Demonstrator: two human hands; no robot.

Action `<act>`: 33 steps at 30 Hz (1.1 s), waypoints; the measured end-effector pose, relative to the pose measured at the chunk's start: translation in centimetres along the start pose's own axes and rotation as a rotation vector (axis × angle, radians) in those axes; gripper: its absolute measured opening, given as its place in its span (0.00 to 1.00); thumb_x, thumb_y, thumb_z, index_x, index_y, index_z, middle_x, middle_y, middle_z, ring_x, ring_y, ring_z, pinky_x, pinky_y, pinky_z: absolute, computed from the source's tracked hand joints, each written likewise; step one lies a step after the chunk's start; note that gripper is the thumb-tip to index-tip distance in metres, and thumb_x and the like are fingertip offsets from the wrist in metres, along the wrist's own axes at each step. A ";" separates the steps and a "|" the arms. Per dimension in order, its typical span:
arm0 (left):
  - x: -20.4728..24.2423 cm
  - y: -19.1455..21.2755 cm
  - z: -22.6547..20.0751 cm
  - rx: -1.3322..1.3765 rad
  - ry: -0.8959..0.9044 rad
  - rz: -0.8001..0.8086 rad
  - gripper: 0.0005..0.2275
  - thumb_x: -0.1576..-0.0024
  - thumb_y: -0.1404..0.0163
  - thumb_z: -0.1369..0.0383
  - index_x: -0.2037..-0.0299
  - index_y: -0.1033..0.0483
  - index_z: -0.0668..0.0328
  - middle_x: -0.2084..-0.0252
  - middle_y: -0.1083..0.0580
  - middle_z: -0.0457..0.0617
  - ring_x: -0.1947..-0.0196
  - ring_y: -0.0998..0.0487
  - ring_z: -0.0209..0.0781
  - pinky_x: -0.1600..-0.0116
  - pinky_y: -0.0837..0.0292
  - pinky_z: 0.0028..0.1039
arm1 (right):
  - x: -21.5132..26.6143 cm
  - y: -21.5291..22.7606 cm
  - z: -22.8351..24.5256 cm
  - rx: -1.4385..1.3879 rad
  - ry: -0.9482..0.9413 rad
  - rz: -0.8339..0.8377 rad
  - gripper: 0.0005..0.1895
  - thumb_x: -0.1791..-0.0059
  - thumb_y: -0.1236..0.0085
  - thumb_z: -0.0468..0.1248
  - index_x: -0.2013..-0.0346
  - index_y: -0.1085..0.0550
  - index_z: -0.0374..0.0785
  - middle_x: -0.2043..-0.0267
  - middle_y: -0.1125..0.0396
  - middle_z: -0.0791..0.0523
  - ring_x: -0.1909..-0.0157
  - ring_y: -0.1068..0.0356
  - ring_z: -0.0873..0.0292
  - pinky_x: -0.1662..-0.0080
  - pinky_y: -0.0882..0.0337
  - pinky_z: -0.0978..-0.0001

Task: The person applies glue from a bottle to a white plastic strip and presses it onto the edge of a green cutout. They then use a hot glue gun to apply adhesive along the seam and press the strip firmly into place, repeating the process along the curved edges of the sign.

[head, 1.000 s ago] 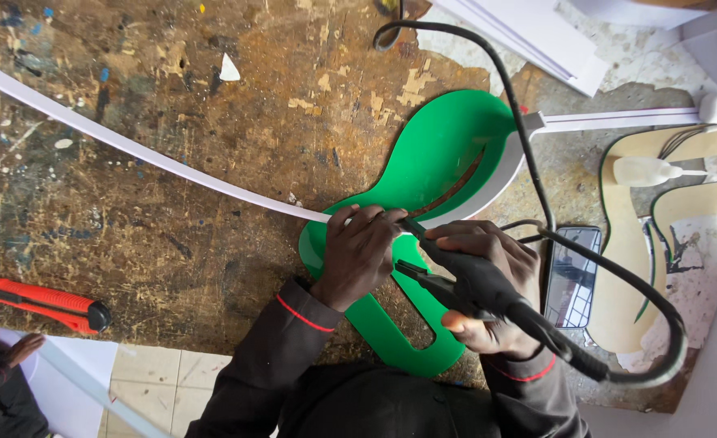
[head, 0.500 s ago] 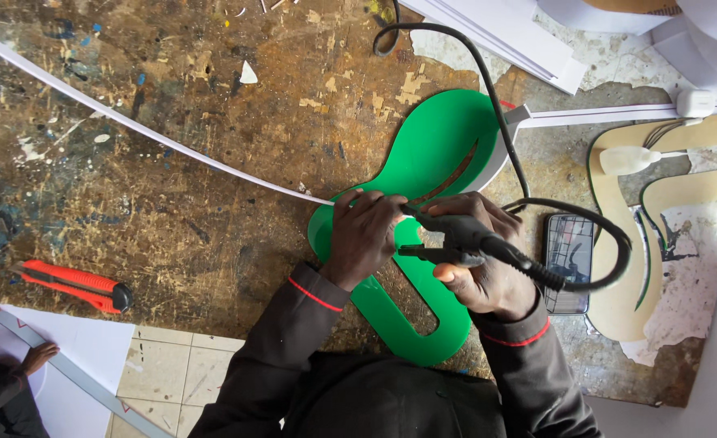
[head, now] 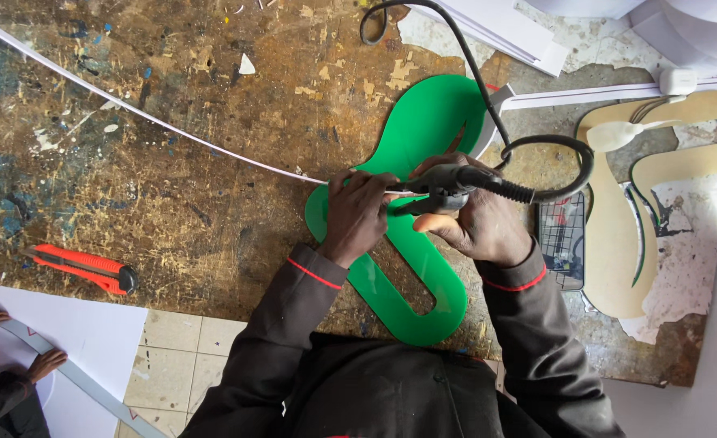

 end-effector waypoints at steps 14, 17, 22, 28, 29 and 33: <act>-1.1 1.2 -0.8 -0.011 -0.015 0.084 0.19 0.36 0.41 0.77 0.37 0.26 0.48 0.56 0.17 0.47 0.51 0.20 0.42 0.30 0.40 0.41 | 0.5 -0.2 -1.9 0.023 -0.013 0.032 0.33 0.48 0.35 0.66 0.51 0.19 0.39 0.44 0.23 0.49 0.42 0.19 0.40 0.47 0.18 0.45; -1.3 1.7 -1.0 -0.003 -0.037 0.116 0.22 0.36 0.44 0.81 0.33 0.27 0.48 0.54 0.18 0.47 0.50 0.21 0.43 0.30 0.42 0.40 | 0.6 -0.1 -2.2 -0.018 -0.067 0.015 0.38 0.54 0.29 0.67 0.47 0.19 0.38 0.44 0.22 0.50 0.42 0.18 0.41 0.45 0.18 0.47; -1.0 1.7 -0.8 0.003 -0.064 0.128 0.26 0.37 0.44 0.83 0.29 0.29 0.48 0.50 0.20 0.47 0.49 0.22 0.44 0.30 0.42 0.40 | -0.1 0.6 -0.6 -0.078 -0.151 0.019 0.39 0.57 0.19 0.56 0.42 0.23 0.33 0.44 0.21 0.45 0.41 0.17 0.39 0.44 0.19 0.46; -1.0 1.9 -0.9 -0.012 -0.071 0.105 0.27 0.39 0.46 0.85 0.29 0.28 0.51 0.51 0.21 0.48 0.50 0.21 0.44 0.28 0.41 0.39 | -0.5 0.9 -0.2 -0.089 -0.193 0.030 0.33 0.54 0.18 0.47 0.43 0.25 0.34 0.45 0.19 0.46 0.43 0.16 0.41 0.49 0.19 0.52; -1.1 1.9 -0.9 -0.007 -0.068 0.106 0.28 0.40 0.46 0.85 0.29 0.28 0.52 0.51 0.21 0.49 0.49 0.21 0.44 0.28 0.40 0.39 | -0.5 0.8 -0.4 -0.068 -0.188 0.036 0.32 0.54 0.19 0.47 0.43 0.25 0.35 0.45 0.19 0.47 0.44 0.16 0.42 0.49 0.20 0.53; 0.0 0.3 -0.3 0.026 -0.048 0.264 0.33 0.41 0.42 0.85 0.24 0.32 0.51 0.41 0.20 0.42 0.42 0.24 0.52 0.29 0.38 0.46 | 0.0 0.5 -0.6 -0.154 -0.259 0.132 0.19 0.44 0.35 0.41 0.40 0.24 0.38 0.35 0.24 0.52 0.34 0.20 0.50 0.34 0.21 0.59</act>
Point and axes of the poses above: each hand's wrist, its own x-axis away from the middle knuckle, its own y-axis out of the back of the hand, z = x × y, the point moved 8 cm from there along -x, towards the middle knuckle
